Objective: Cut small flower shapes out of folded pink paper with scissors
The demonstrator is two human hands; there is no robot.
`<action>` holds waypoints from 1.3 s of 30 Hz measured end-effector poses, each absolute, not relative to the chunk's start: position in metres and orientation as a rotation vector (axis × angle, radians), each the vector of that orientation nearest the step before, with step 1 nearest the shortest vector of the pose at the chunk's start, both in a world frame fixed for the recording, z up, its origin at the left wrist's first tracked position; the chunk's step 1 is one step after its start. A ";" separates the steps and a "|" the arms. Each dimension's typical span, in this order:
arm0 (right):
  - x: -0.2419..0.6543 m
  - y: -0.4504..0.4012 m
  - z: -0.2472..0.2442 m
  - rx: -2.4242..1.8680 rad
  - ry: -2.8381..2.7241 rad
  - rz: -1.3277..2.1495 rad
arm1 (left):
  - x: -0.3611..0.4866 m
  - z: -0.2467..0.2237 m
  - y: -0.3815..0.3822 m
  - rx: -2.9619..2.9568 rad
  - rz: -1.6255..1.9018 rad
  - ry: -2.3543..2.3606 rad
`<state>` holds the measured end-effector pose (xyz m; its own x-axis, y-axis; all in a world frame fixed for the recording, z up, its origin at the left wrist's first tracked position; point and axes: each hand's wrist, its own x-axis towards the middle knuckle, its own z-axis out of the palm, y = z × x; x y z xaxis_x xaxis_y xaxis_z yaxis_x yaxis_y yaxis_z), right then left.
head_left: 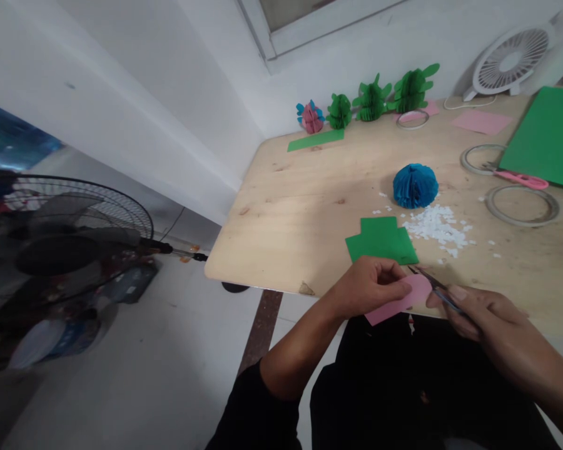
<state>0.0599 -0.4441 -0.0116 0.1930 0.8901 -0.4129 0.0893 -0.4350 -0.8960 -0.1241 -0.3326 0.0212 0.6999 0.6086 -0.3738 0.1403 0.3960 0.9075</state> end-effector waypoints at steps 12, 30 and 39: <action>0.058 -0.442 -0.007 -1.736 -0.908 1.388 | -0.123 0.026 -0.333 1.135 0.323 0.792; 0.056 -0.442 -0.004 -1.722 -0.914 1.400 | -0.124 0.024 -0.332 1.153 0.337 0.758; 0.059 -0.444 -0.008 -1.727 -0.895 1.372 | -0.124 0.025 -0.332 1.142 0.321 0.754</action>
<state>0.0588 -0.4438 -0.0077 0.1836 0.8678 -0.4617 0.0725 -0.4803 -0.8741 -0.1237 -0.3315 0.0250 0.7158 0.5895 -0.3743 0.1393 0.4047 0.9038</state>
